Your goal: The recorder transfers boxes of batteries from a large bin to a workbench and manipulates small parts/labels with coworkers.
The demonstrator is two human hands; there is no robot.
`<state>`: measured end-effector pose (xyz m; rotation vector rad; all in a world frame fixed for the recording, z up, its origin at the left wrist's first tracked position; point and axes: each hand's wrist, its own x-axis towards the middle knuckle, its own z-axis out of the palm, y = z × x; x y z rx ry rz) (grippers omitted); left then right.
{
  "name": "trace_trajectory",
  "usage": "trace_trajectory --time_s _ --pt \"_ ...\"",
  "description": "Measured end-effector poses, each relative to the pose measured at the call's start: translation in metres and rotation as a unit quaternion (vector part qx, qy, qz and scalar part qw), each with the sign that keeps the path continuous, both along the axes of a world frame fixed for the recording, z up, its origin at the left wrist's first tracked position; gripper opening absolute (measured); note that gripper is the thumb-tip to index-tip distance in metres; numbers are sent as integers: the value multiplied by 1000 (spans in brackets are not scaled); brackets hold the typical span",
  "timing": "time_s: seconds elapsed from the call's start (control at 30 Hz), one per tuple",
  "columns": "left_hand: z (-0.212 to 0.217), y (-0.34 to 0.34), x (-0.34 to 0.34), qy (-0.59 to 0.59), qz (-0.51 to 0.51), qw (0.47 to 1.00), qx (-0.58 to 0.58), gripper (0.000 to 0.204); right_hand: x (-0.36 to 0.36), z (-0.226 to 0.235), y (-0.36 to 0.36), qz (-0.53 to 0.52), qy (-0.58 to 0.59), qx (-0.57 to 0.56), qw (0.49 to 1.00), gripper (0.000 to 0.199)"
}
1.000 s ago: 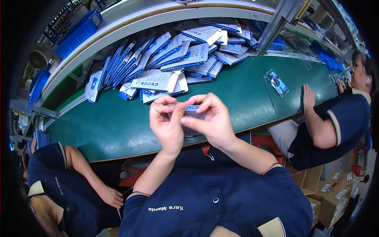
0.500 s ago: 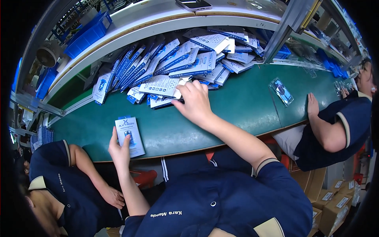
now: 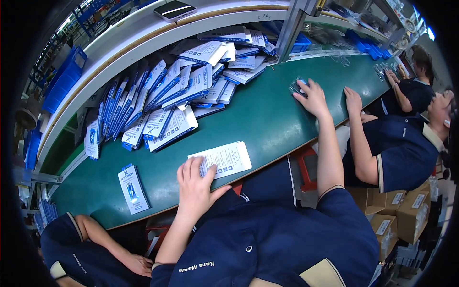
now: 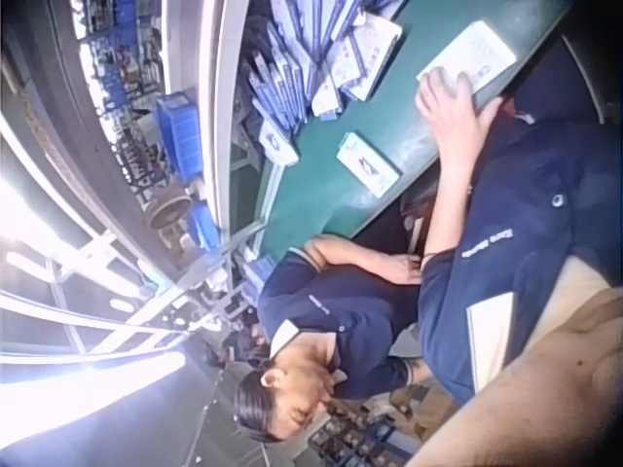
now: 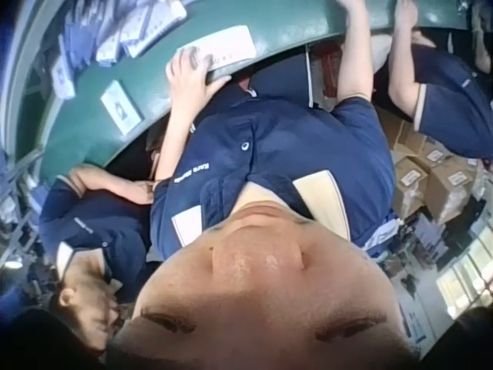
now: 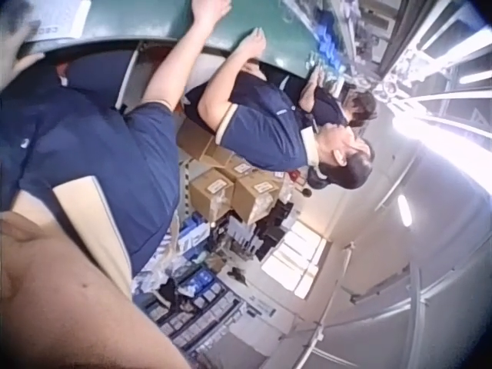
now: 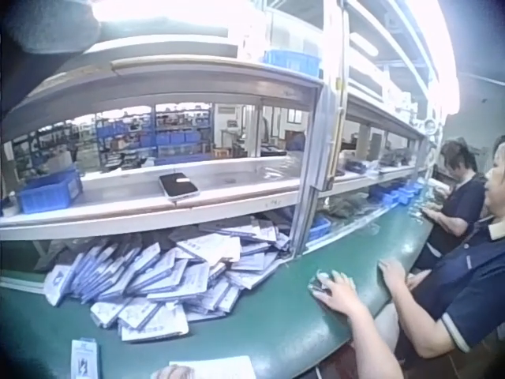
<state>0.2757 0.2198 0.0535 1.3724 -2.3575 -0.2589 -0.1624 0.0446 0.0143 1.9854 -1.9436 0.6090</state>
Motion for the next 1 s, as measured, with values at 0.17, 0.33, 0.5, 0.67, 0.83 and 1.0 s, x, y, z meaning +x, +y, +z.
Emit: trace_trajectory --time_s 0.17,0.33,0.5,0.67,0.83,1.0 --pt "2 -41 -11 34 -47 998 -4 58 73 -16 47 42 -91 32 994 50" --pt "3 -52 -9 28 -27 999 11 72 149 8 91 296 -291 96 905 56" --pt "-1 -57 2 45 -94 995 -10 78 183 32 109 413 -196 257 851 82" --pt "8 -54 -10 20 -43 998 36 87 230 41 115 518 -375 259 724 79" --pt "12 -52 -20 382 94 915 -92 90 246 80 109 345 -809 299 369 41" --pt "3 -48 -37 628 88 773 26 48 278 65 107 290 -821 195 452 25"
